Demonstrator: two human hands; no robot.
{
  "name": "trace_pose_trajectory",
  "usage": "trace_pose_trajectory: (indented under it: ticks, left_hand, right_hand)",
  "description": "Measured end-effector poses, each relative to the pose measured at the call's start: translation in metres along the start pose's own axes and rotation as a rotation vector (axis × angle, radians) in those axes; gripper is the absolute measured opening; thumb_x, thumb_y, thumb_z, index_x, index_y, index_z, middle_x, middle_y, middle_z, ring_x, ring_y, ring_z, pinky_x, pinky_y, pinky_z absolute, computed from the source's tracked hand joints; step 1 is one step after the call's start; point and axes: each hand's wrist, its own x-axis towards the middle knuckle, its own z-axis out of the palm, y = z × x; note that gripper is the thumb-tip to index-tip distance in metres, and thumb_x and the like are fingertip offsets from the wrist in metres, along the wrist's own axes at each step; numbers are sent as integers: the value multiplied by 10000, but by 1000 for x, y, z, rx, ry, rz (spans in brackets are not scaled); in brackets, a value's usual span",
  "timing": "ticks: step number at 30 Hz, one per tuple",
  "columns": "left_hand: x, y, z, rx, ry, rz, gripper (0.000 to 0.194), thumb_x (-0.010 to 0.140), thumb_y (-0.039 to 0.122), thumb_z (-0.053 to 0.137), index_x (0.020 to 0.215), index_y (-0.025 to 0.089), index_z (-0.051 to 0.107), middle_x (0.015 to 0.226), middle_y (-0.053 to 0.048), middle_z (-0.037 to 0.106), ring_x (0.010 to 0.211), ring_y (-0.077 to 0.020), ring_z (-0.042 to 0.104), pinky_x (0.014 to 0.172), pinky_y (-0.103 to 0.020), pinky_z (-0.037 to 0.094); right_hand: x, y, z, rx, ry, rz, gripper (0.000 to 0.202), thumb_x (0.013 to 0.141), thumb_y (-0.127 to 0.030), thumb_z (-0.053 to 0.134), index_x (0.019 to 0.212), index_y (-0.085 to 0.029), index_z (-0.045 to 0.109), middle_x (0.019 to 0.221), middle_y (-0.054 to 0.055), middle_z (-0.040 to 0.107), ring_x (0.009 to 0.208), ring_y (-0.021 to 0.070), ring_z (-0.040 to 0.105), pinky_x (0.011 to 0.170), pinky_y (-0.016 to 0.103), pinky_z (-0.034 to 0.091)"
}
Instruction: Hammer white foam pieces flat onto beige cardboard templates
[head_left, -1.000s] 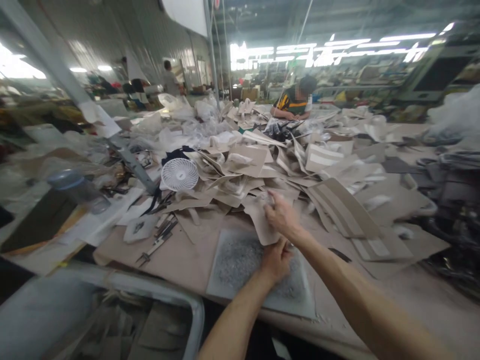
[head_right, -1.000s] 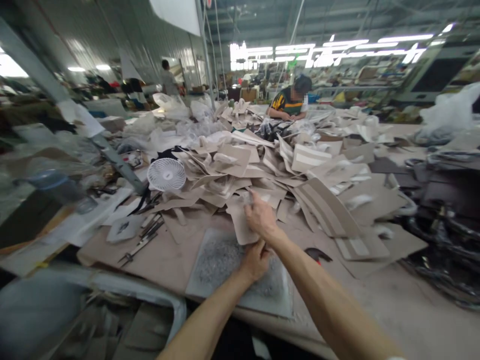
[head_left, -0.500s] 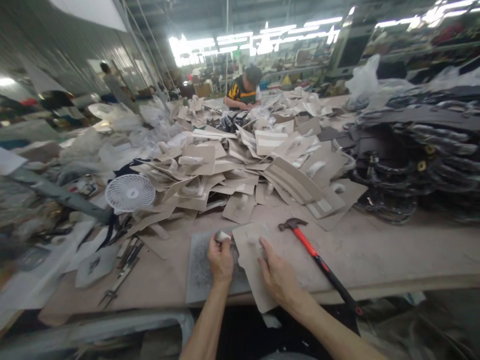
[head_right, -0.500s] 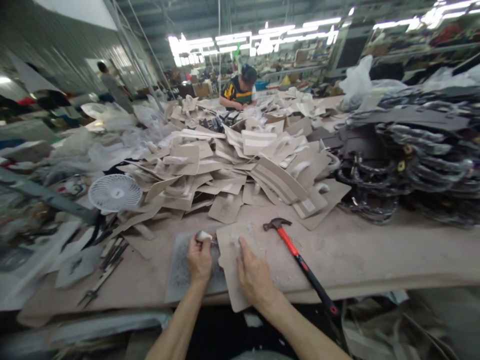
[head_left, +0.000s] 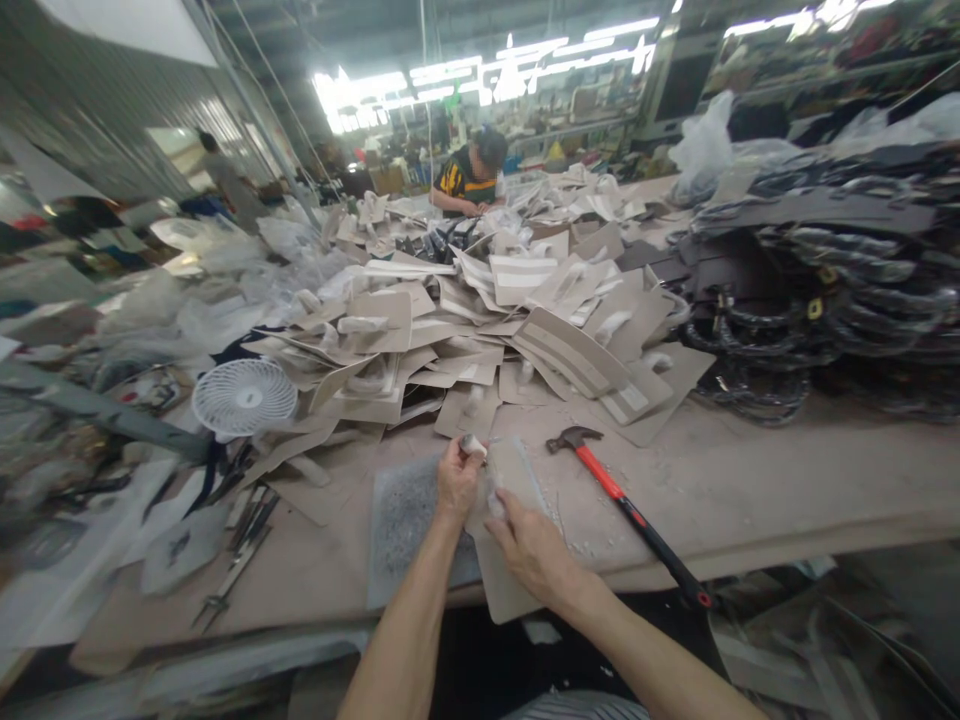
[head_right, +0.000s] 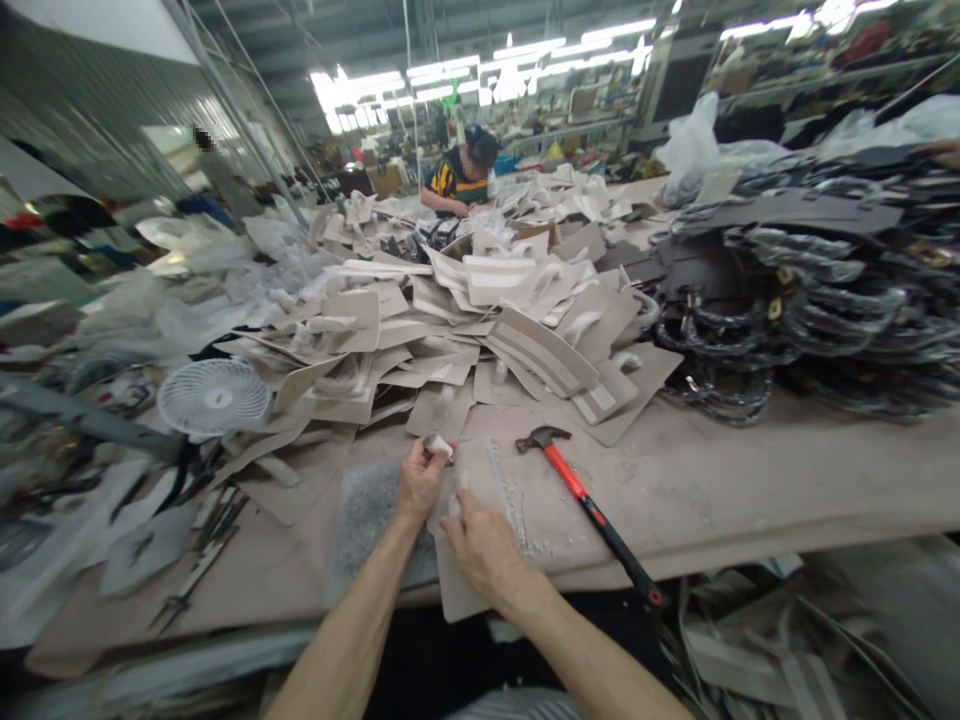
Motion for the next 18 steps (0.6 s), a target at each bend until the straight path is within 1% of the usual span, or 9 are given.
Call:
trace_pose_trajectory:
  ticks: [2, 4, 6, 8, 9, 12, 14, 16, 18]
  left_hand:
    - [-1, -1, -2, -20, -12, -16, 369, 785, 437, 665, 1017, 154, 617, 950, -80, 730, 819, -174, 676, 741, -262, 519]
    - [-1, -1, -3, 3, -29, -6, 352, 798, 429, 666, 1016, 157, 621, 953, -79, 731, 830, -176, 673, 755, -265, 516]
    - [-2, 0, -3, 54, -46, 19, 314, 820, 408, 654, 1011, 160, 629, 951, -76, 732, 840, -177, 669, 769, -266, 510]
    - [-2, 0, -4, 113, -57, 44, 278, 841, 393, 638, 1005, 168, 636, 941, -67, 731, 838, -175, 662, 772, -261, 501]
    - [-2, 1, -4, 137, -59, 53, 264, 848, 386, 629, 1004, 173, 638, 938, -61, 730, 836, -174, 658, 773, -259, 496]
    - [-2, 1, -4, 191, -59, 65, 232, 857, 358, 609, 1006, 183, 640, 940, -50, 726, 848, -178, 653, 779, -257, 484]
    - [-2, 2, -4, 213, -58, 62, 220, 858, 338, 600, 1009, 184, 642, 945, -51, 726, 859, -185, 652, 784, -262, 478]
    - [-1, 2, -4, 233, -61, 59, 208, 855, 314, 596, 1010, 183, 640, 948, -52, 727, 864, -190, 653, 794, -268, 473]
    - [0, 2, -4, 248, -69, 59, 200, 845, 283, 593, 1012, 182, 635, 945, -53, 730, 863, -192, 658, 794, -271, 471]
  right_hand:
    - [0, 6, -5, 91, 28, -36, 488, 980, -373, 427, 1413, -162, 499, 1104, 133, 729, 1005, 232, 693, 849, 319, 487]
    - [0, 18, -12, 97, 103, -36, 465, 978, -366, 422, 1395, -180, 510, 1076, 101, 726, 928, 207, 692, 808, 306, 490]
    - [0, 36, -21, -3, 223, -25, 439, 978, -361, 412, 1351, -163, 534, 1088, 106, 702, 924, 210, 674, 802, 317, 493]
    - [1, 60, -32, -191, 338, -11, 417, 967, -339, 430, 1304, -127, 555, 1164, 151, 657, 1030, 252, 634, 865, 362, 486]
    - [1, 72, -38, -296, 364, 7, 403, 957, -328, 450, 1278, -114, 565, 1193, 173, 633, 1072, 275, 609, 889, 384, 477]
    - [-3, 108, -52, -539, 312, 129, 359, 931, -315, 503, 1213, -108, 583, 1148, 186, 609, 1020, 297, 591, 841, 393, 457]
    - [-7, 125, -59, -598, 243, 208, 333, 937, -314, 494, 1187, -111, 578, 1070, 165, 606, 946, 278, 594, 773, 363, 434]
    - [-9, 133, -64, -571, 199, 264, 282, 942, -286, 470, 1140, -116, 577, 1018, 146, 599, 906, 256, 591, 740, 340, 407]
    - [-7, 134, -68, -422, 159, 319, 171, 910, -233, 483, 1012, -135, 578, 925, 108, 596, 838, 216, 581, 713, 315, 390]
